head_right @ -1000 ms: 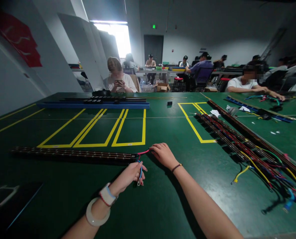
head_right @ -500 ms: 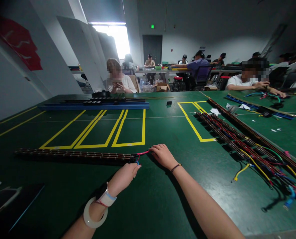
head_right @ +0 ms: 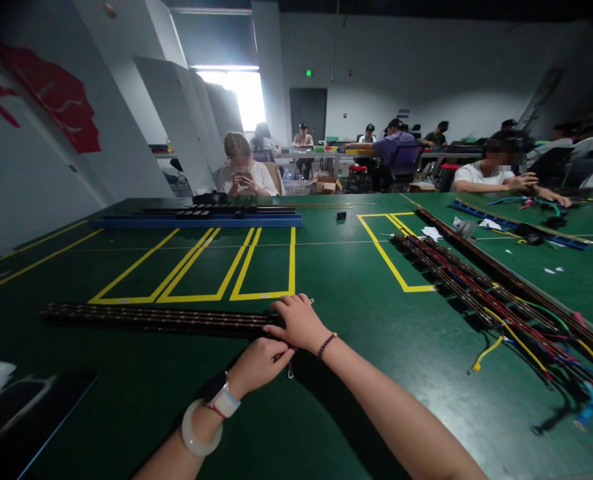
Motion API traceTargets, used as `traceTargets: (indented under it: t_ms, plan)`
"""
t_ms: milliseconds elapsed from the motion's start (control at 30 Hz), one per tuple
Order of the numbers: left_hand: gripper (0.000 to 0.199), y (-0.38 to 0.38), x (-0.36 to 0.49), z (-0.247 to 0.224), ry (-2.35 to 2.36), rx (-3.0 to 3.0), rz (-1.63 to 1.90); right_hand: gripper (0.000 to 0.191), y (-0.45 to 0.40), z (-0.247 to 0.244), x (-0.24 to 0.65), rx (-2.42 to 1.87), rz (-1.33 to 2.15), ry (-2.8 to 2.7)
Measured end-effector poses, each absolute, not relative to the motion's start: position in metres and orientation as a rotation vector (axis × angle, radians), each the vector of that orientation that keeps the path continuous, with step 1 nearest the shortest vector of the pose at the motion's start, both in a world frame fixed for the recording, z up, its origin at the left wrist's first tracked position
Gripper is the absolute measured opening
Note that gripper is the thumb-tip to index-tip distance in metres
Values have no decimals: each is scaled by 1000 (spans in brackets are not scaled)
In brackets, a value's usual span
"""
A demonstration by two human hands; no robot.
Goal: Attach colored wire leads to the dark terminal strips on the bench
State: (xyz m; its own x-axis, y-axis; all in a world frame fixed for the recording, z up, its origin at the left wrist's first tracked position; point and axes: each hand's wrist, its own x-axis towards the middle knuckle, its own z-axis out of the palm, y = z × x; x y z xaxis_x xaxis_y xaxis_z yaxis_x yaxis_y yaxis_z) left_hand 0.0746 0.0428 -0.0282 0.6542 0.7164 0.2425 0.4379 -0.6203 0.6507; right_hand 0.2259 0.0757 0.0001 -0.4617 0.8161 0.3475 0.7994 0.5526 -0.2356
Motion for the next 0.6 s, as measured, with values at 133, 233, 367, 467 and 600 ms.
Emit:
traceTargets:
  t_ms: [133, 233, 367, 467, 600]
  plan:
    - [35, 38, 67, -28, 647, 2785, 719, 43, 86, -1, 204, -1469, 27, -2540]
    - [31, 40, 61, -31, 621, 2892, 835, 42, 87, -4, 197, -1598, 7, -2578]
    - [29, 47, 56, -35, 645, 2890, 944, 38, 88, -8, 198, -1634, -46, -2554]
    - [29, 52, 53, -37, 691, 2859, 975, 38, 102, -10, 205, -1636, -106, -2526]
    - [31, 59, 49, -40, 771, 2815, 1001, 38, 137, -8, 223, -1703, -240, -2483]
